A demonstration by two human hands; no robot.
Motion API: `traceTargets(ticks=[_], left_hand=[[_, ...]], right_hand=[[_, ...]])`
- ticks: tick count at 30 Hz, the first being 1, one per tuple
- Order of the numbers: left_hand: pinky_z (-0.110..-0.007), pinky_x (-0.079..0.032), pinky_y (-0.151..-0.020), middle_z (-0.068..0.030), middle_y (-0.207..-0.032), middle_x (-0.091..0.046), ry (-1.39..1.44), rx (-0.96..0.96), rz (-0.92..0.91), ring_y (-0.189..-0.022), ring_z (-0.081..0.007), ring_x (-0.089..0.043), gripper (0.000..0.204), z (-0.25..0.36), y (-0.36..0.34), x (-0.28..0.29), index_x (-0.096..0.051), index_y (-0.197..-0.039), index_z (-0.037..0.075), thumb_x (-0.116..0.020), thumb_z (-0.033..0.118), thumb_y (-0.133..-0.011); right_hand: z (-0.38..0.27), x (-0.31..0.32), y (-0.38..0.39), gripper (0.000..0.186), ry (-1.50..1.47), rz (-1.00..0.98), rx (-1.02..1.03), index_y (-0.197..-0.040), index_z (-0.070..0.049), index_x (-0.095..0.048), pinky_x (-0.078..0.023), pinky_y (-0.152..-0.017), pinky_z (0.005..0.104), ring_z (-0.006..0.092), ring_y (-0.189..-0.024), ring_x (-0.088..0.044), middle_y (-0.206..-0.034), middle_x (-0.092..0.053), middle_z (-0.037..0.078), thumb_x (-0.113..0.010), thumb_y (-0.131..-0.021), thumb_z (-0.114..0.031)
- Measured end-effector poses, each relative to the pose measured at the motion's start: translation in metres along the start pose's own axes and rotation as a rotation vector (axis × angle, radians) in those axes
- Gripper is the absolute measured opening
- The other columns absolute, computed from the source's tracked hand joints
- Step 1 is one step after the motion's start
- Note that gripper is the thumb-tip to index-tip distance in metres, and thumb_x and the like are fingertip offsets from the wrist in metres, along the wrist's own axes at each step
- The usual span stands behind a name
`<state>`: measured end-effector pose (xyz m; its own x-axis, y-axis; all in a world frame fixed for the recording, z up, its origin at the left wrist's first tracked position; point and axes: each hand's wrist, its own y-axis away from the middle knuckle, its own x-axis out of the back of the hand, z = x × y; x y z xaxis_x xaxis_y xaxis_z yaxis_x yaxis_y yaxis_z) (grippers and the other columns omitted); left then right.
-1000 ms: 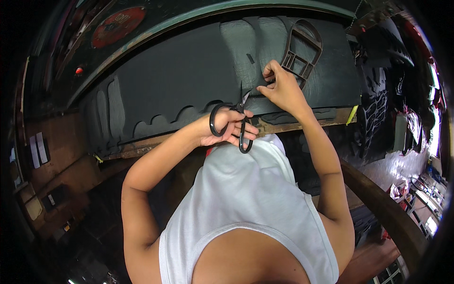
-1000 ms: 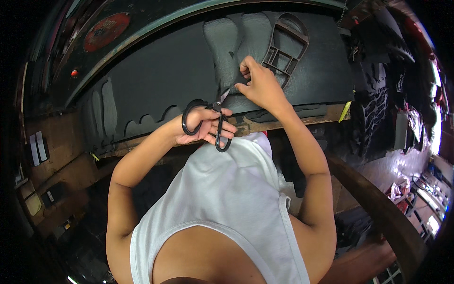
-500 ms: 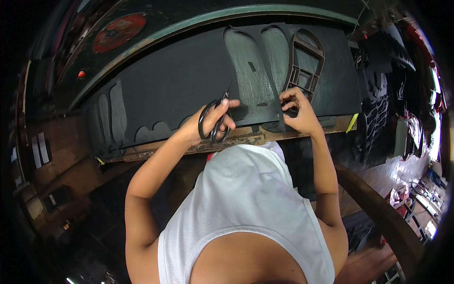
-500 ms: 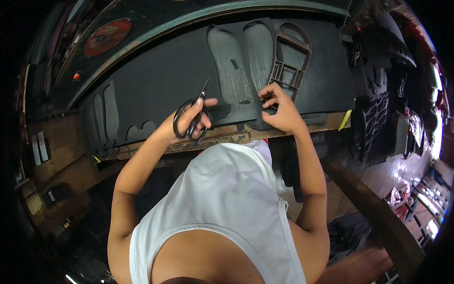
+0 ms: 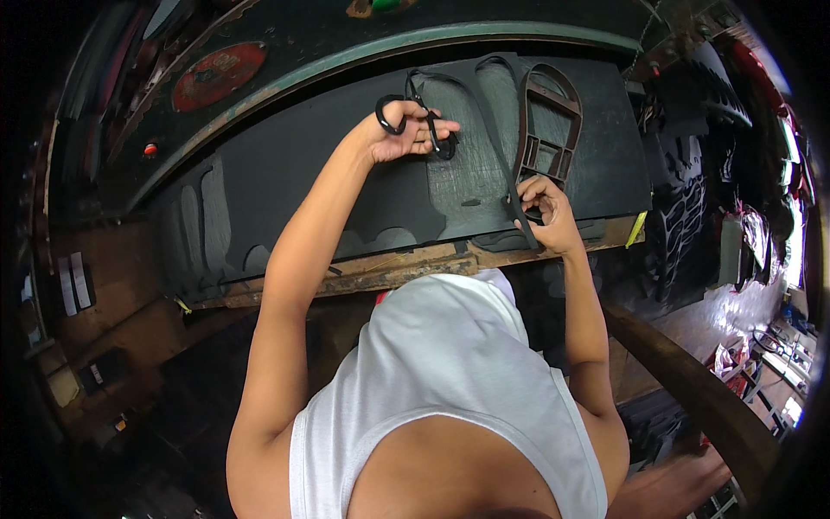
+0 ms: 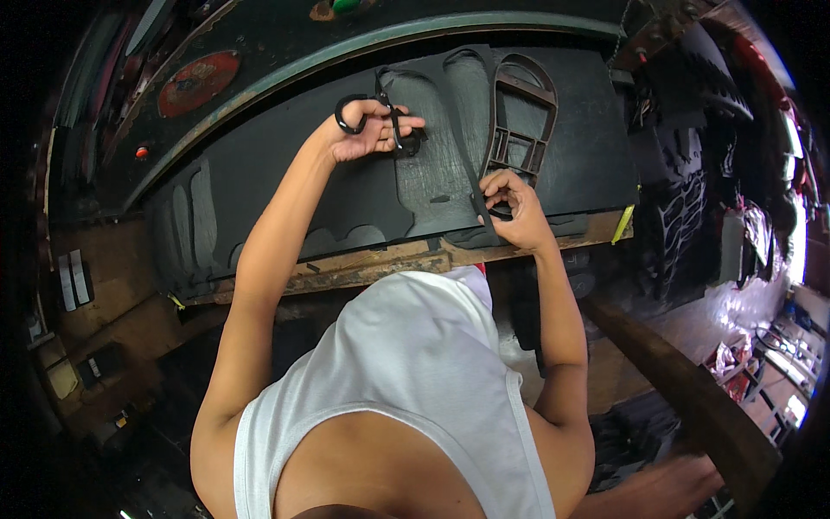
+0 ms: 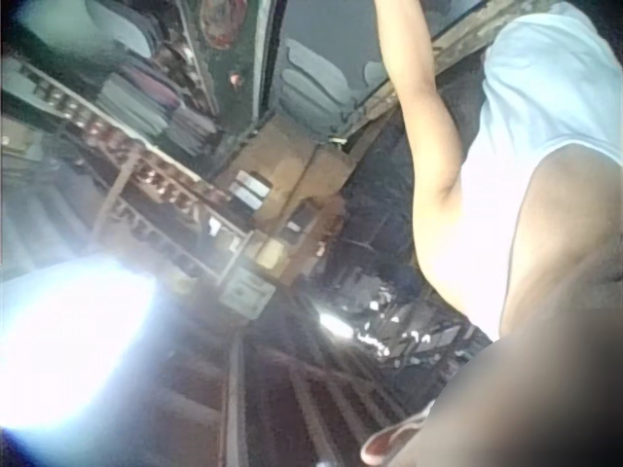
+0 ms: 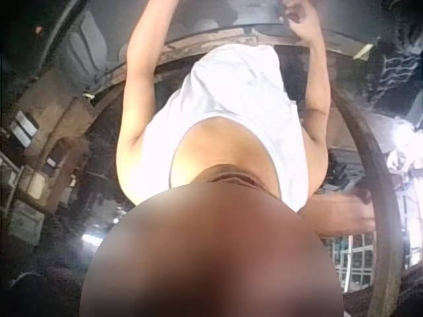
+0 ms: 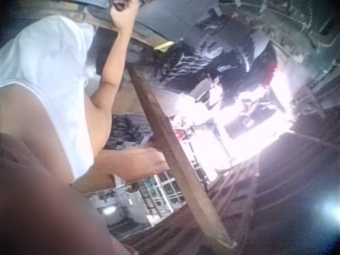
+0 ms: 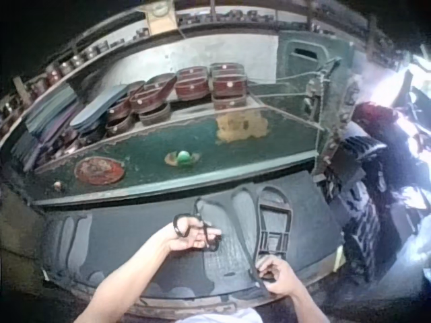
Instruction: The person uses a metal sandal template to mark and cut rubber soles with scissors. They repeatedly place the template on a sheet, trace or mark the outline, cut out the sole shape, and stack the finished pieces.
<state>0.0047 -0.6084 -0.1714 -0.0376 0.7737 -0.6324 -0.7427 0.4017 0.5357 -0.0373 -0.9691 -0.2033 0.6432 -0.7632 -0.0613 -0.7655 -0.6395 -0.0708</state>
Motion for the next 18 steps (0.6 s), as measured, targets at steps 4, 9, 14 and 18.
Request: traceTargets(ticks=[4,9,14,18], left_hand=[[-0.036,-0.056,-0.087,-0.0307,-0.146,-0.055,-0.039,-0.039,0.024,-0.109,-0.0278,-0.069,0.043,0.011,-0.025,0.017,-0.039,-0.143,-0.004,-0.037,0.016,-0.105],[-0.027,-0.048,-0.064,-0.0052,-0.094,-0.067,-0.340,-0.165,0.266,-0.070,-0.0111,-0.059,0.049,0.008,-0.037,0.010,-0.053,-0.142,-0.002,-0.042,0.034,-0.111],[-0.026,-0.043,-0.057,-0.0014,-0.072,-0.057,-0.579,-0.313,0.365,-0.058,-0.0093,-0.050,0.065,-0.023,0.028,-0.010,-0.052,-0.142,-0.007,-0.049,0.049,-0.109],[-0.026,-0.049,-0.058,-0.0080,-0.082,-0.067,-0.742,-0.345,0.685,-0.064,-0.0117,-0.061,0.063,-0.047,0.113,0.013,-0.053,-0.141,-0.006,-0.065,0.043,-0.102]], right_hand=[[0.001,0.001,0.003,0.038,-0.025,-0.006,0.036,-0.100,-0.008,-0.057,-0.050,-0.085,0.0285,0.0122,-0.097,-0.058,-0.110,-0.060,0.005,-0.078,-0.073,0.009],[-0.004,-0.002,0.001,0.035,0.015,0.008,0.001,-0.098,-0.006,-0.057,-0.049,-0.084,0.0278,0.0117,-0.094,-0.057,-0.109,-0.059,0.005,-0.077,-0.073,0.008],[-0.036,-0.028,-0.011,0.029,0.288,0.093,-0.169,-0.103,-0.004,-0.062,-0.049,-0.082,0.0279,0.0171,-0.097,-0.059,-0.109,-0.059,0.006,-0.071,-0.077,0.005],[-0.058,-0.076,-0.010,0.029,0.713,0.161,0.087,-0.108,-0.003,-0.069,-0.050,-0.093,0.0373,0.0279,-0.104,-0.062,-0.114,-0.059,0.013,-0.063,-0.081,0.004]])
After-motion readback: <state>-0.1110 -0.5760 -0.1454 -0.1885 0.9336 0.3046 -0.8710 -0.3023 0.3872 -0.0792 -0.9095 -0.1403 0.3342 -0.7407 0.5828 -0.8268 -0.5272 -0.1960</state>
